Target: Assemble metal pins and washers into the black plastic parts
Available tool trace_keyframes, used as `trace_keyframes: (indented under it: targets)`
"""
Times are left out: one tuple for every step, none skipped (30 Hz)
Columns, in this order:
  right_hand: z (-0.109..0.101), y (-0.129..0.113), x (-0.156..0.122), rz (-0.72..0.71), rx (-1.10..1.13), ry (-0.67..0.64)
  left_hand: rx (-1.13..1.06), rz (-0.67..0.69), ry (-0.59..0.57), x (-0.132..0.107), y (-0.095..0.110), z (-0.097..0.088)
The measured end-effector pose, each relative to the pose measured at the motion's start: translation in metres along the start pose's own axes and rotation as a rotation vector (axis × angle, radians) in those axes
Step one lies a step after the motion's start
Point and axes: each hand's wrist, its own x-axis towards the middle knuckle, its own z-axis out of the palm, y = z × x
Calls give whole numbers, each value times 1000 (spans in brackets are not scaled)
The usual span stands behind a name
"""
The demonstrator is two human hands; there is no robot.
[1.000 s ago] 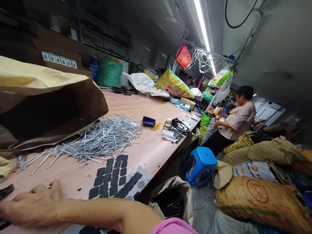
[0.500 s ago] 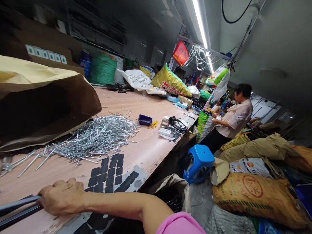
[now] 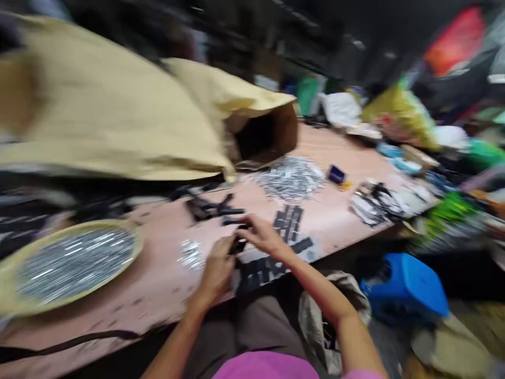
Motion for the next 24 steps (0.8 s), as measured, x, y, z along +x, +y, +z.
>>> trace_keyframes:
  targets:
    - [2,8,6,9,68,-26,-54,-73,0,-4,-9,-12]
    - [3,16,15,11,116,-79,-129,-160,13,-5,-17,-20]
    - [4,25,25,13,140,-112,-201,-260,61,-5,-22,-25]
    - [6,32,36,15,125,-108,-270,-356,93,-4,-27,-28]
    - [6,38,47,20,68,-82,-343,-442,129,-2,-31,-30]
    - [7,44,57,24,-29,-40,-422,-516,173,-1,-34,-33]
    - [8,48,68,24,-153,-1,-505,-575,217,0,-36,-35]
    - [8,51,77,24,-290,17,-587,-620,261,0,-38,-38]
    - [10,54,86,23,-427,14,-666,-656,299,0,-40,-41]
    - [12,56,94,22,-554,-11,-737,-687,328,0,-42,-44]
    - [16,58,100,21,-659,-49,-799,-712,343,0,-43,-47]
    - [19,60,105,21,-741,-87,-854,-731,349,1,-45,-49]
    - [23,61,109,17,-801,-117,-904,-747,352,2,-46,-49]
    - [26,62,111,11,-838,-136,-950,-765,355,4,-46,-49]
    - [29,63,111,2,-853,-148,-992,-784,361,6,-47,-47]
    - [31,63,111,-4,-846,-153,-1030,-802,367,9,-47,-45]
    - [32,63,109,-7,-821,-148,-1063,-821,375,12,-47,-42]
    - [32,63,106,-10,-777,-135,-1092,-837,382,15,-46,-38]
    - [31,62,101,-12,-716,-120,-1116,-842,385,18,-46,-34]
    - [31,60,96,-13,-643,-104,-1140,-834,383,22,-46,-29]
    - [31,58,89,-16,-561,-96,-1165,-821,374,25,-46,-25]
    - [31,56,82,-20,-475,-97,-1193,-805,359,28,-46,-22]
    - [31,54,75,-28,-391,-104,-1224,-787,338,30,-46,-19]
    - [32,52,67,-39,-314,-112,-1256,-769,315,32,-46,-16]
